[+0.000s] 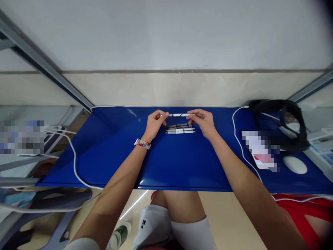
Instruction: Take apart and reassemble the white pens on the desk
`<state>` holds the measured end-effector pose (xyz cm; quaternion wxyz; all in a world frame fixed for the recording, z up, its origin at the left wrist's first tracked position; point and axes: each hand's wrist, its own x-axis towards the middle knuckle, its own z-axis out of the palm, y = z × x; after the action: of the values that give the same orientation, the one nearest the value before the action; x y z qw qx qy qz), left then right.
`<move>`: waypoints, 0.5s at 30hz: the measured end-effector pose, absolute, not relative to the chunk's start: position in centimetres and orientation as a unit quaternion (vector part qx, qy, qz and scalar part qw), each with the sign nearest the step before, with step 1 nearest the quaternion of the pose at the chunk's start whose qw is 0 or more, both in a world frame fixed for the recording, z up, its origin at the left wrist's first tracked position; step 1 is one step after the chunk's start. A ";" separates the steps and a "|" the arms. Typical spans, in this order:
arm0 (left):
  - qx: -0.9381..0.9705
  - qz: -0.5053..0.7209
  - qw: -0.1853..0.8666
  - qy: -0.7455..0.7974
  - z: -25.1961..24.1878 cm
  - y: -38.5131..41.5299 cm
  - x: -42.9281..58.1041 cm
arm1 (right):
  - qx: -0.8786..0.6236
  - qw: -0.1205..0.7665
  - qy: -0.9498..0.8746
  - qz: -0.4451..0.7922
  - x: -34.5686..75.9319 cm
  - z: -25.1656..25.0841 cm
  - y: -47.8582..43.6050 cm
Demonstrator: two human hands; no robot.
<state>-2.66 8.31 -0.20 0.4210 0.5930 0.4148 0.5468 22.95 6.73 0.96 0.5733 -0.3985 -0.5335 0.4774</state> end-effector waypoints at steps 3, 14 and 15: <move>0.571 0.543 0.491 0.371 -0.2 8.2 -2.6 | -0.403 0.574 -0.525 0.482 22.8 0.9 6.7; 0.585 0.542 0.470 0.379 -0.2 8.2 -2.4 | -0.389 0.580 -0.508 0.504 22.6 0.9 6.7; 0.583 0.543 0.465 0.385 -0.3 8.2 -2.3 | -0.387 0.581 -0.508 0.505 22.6 0.9 6.7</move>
<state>-2.35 8.24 -0.28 0.4655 0.5829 0.3852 0.5434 22.61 6.71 0.85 0.5811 -0.3871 -0.5076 0.5048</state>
